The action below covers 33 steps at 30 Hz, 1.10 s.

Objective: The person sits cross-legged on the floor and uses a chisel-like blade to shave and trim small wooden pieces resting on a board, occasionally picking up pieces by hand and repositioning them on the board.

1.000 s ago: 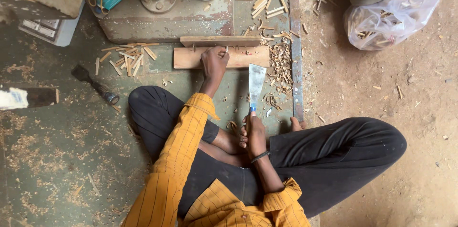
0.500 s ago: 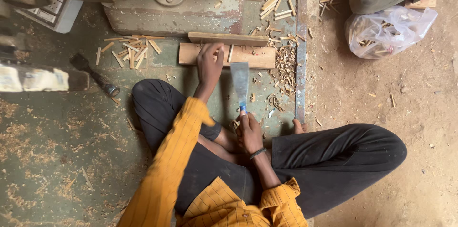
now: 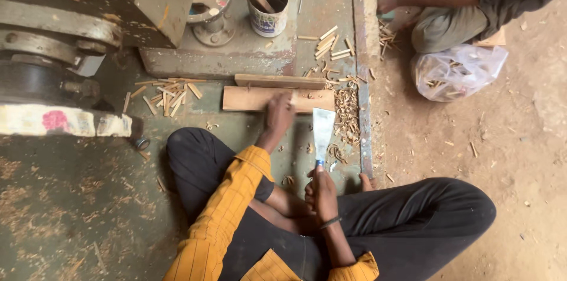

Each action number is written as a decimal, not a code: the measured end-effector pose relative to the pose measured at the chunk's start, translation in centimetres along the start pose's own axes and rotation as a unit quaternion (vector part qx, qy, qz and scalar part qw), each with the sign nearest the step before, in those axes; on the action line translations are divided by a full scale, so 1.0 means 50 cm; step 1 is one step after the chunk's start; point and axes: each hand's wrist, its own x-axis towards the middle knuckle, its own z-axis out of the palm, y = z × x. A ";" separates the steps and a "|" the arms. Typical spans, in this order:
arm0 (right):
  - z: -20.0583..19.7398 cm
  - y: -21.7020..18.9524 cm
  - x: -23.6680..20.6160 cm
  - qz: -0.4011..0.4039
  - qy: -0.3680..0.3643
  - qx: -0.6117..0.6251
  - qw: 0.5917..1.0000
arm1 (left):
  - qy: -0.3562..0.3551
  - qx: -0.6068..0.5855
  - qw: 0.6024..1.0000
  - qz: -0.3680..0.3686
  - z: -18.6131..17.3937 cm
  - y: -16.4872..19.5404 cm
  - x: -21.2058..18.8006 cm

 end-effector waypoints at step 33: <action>0.005 0.002 0.006 -0.014 -0.057 -0.022 0.998 | -0.024 -0.032 0.989 -0.142 -0.070 0.011 0.011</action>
